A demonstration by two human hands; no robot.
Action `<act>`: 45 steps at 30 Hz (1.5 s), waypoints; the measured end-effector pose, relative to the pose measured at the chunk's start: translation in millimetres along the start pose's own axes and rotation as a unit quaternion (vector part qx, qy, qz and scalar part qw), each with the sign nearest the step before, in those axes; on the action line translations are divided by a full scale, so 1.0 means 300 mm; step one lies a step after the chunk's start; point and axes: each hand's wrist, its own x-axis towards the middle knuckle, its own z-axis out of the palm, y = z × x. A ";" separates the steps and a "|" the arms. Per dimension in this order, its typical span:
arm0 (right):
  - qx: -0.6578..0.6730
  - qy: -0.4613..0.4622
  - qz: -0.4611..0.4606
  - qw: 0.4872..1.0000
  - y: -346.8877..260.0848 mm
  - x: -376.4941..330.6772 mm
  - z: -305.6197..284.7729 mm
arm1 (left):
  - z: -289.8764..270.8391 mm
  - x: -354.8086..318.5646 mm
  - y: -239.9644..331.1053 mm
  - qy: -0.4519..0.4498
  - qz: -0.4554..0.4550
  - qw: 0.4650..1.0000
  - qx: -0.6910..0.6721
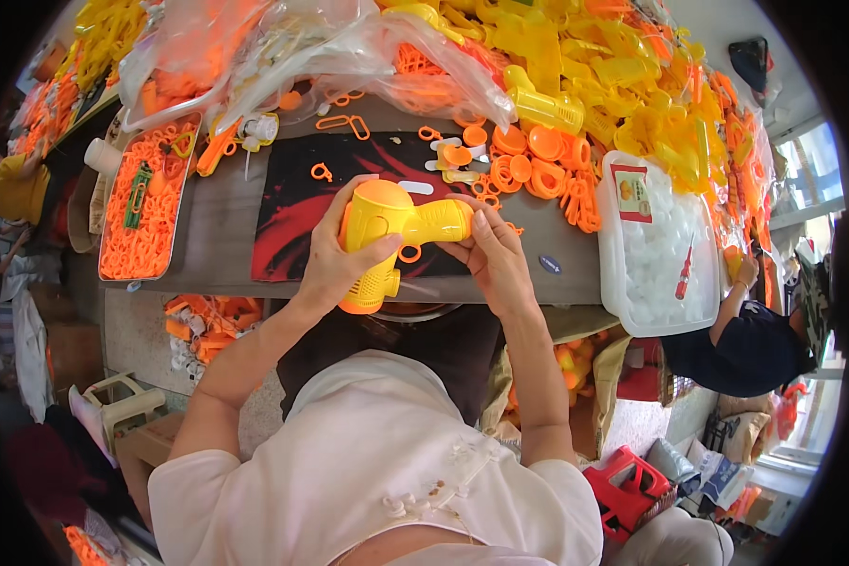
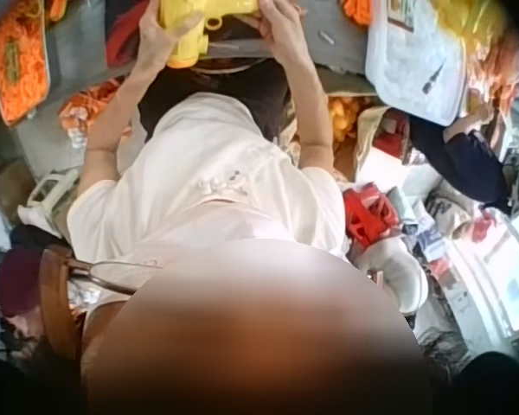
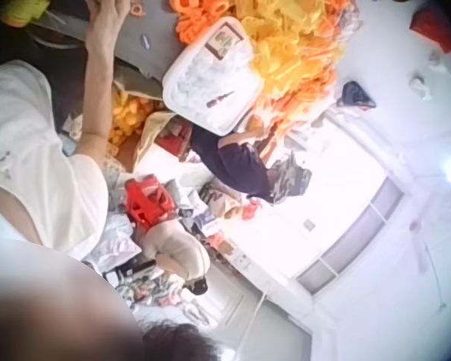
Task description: Assembling a plastic toy gun by fitting various yellow and orange components together on a workbench.
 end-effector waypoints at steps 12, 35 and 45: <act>-0.088 -0.105 -0.058 0.989 -0.010 0.045 0.014 | -0.078 -0.040 -0.030 -0.050 0.046 0.998 0.009; -0.351 0.051 0.017 0.935 0.040 -0.029 0.051 | -0.142 0.010 0.040 -0.176 0.382 0.766 0.485; -0.474 0.046 -0.261 0.840 0.121 -0.109 0.002 | -0.051 -0.015 -0.073 0.055 -0.105 0.984 -0.130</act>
